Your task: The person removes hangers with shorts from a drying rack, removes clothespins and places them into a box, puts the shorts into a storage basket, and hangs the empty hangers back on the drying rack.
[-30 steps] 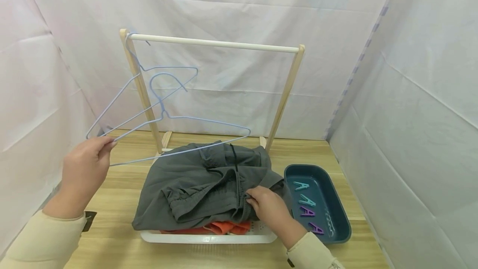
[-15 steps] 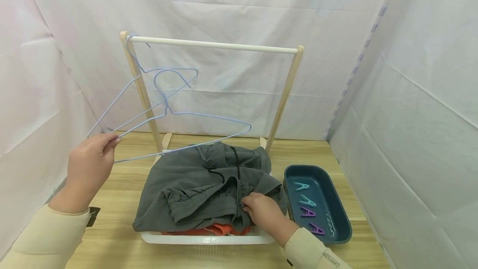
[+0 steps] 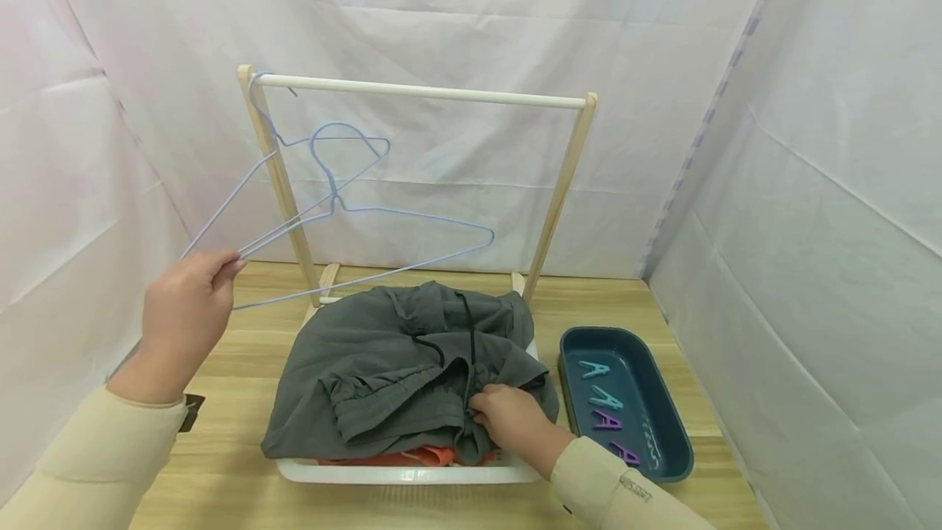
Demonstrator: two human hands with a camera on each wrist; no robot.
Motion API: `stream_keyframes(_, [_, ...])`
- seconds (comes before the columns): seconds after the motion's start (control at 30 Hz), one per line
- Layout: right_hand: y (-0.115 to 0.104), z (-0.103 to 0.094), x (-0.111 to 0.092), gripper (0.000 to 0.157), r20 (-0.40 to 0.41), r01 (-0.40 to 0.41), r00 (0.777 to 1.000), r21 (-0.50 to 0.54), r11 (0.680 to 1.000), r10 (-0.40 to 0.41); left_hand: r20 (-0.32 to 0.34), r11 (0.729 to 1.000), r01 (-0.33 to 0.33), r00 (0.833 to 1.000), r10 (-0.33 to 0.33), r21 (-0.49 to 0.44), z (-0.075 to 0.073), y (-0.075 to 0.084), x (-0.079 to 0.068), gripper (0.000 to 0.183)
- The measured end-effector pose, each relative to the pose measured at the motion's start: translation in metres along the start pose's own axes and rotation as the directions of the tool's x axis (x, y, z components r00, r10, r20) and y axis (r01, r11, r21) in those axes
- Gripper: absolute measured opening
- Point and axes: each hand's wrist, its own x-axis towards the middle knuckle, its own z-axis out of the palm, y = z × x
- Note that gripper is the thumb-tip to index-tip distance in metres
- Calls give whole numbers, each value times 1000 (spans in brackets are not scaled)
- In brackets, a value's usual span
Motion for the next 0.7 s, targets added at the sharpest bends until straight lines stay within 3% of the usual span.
stream_keyframes(0.7, [3,16,10,8,69,46,997,-24,999,-45,0,999,35,999,-35,10,13,5,20,7])
